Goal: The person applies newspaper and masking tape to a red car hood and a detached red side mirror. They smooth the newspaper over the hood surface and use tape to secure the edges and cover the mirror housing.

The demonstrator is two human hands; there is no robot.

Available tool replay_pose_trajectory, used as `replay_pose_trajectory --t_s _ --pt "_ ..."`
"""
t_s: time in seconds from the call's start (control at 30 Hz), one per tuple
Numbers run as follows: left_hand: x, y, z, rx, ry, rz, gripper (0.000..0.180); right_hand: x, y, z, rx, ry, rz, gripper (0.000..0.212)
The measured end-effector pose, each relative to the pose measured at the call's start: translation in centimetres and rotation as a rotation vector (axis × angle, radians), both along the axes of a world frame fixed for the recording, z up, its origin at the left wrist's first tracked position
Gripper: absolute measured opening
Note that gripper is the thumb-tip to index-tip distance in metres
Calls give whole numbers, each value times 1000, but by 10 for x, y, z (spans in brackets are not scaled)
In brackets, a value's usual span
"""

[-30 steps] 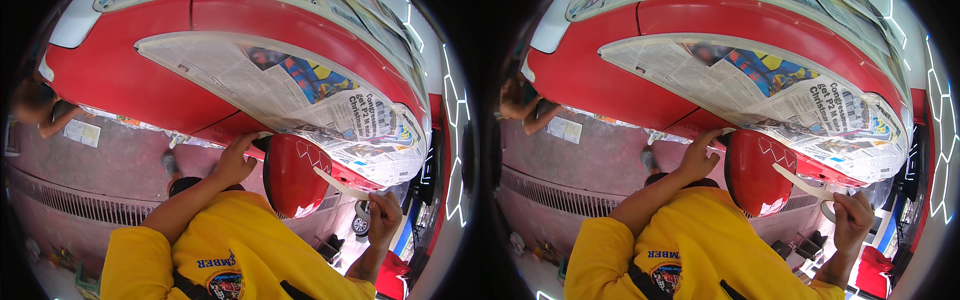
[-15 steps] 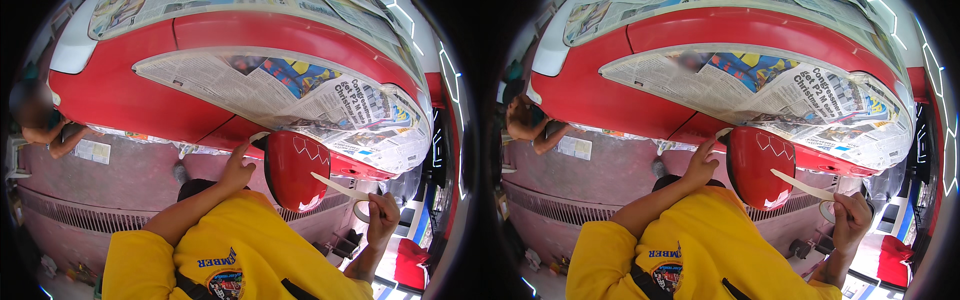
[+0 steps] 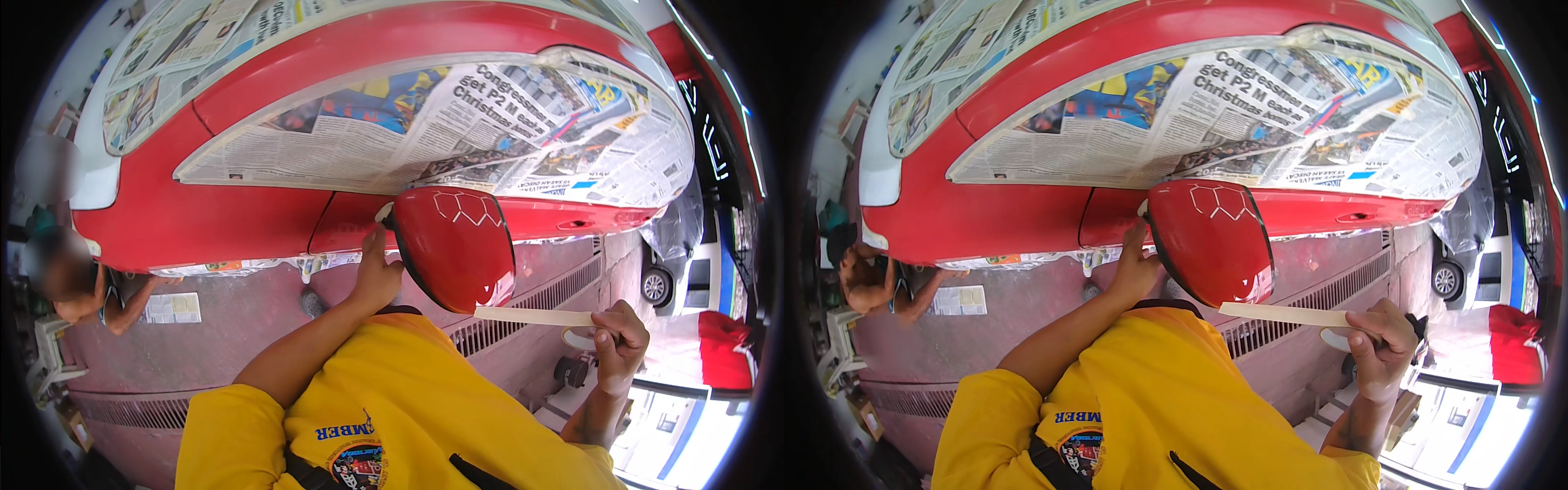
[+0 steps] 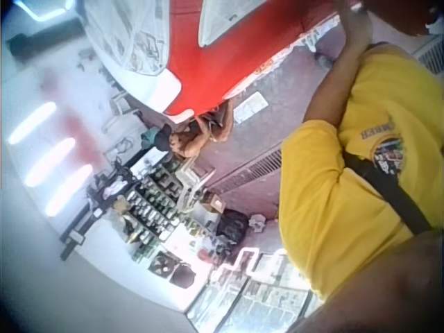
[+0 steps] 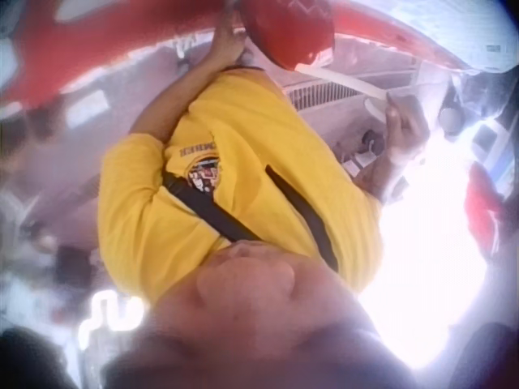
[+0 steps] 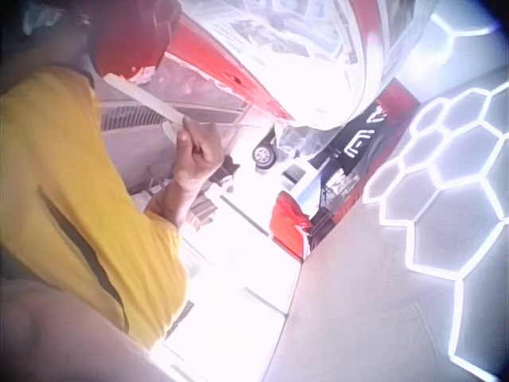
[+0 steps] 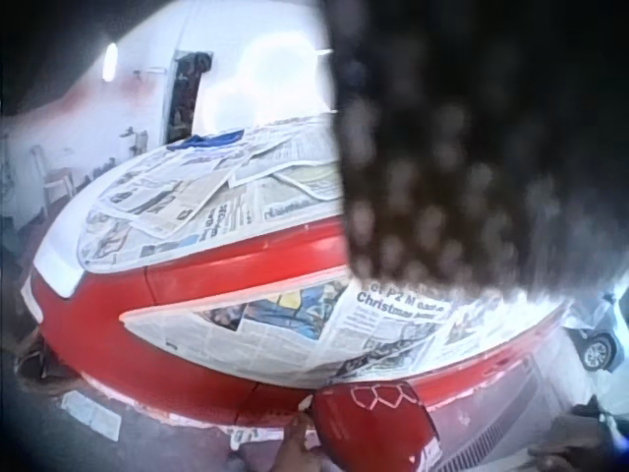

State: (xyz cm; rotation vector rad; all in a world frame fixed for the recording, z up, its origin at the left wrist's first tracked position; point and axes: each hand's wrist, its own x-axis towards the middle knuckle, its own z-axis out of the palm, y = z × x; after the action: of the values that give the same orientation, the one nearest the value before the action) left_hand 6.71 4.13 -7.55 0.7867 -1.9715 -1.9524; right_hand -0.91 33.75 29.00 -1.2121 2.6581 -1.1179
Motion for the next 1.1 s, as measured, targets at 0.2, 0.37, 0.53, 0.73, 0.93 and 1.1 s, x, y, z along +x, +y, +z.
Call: replay_pose_trajectory --t_s 0.2,0.37,0.53,0.73,0.93,1.1 --pt "-16 1 -7 343 153 97 86 30 37 -14 -59 -97 -77 21" --pt "-7 -15 51 528 180 -146 68 34 90 -39 -253 -42 -163 20" --pt "61 -5 52 469 -274 -245 51 29 135 -96 -702 -287 -505 30" --pt "184 29 214 56 -103 -699 38 63 181 -159 -1040 -820 -583 31" --pt "104 239 415 -56 433 -1729 52 67 191 -197 -858 -923 -456 47" --pt "78 330 379 249 419 -1714 39 64 189 -211 -897 -1021 -297 52"
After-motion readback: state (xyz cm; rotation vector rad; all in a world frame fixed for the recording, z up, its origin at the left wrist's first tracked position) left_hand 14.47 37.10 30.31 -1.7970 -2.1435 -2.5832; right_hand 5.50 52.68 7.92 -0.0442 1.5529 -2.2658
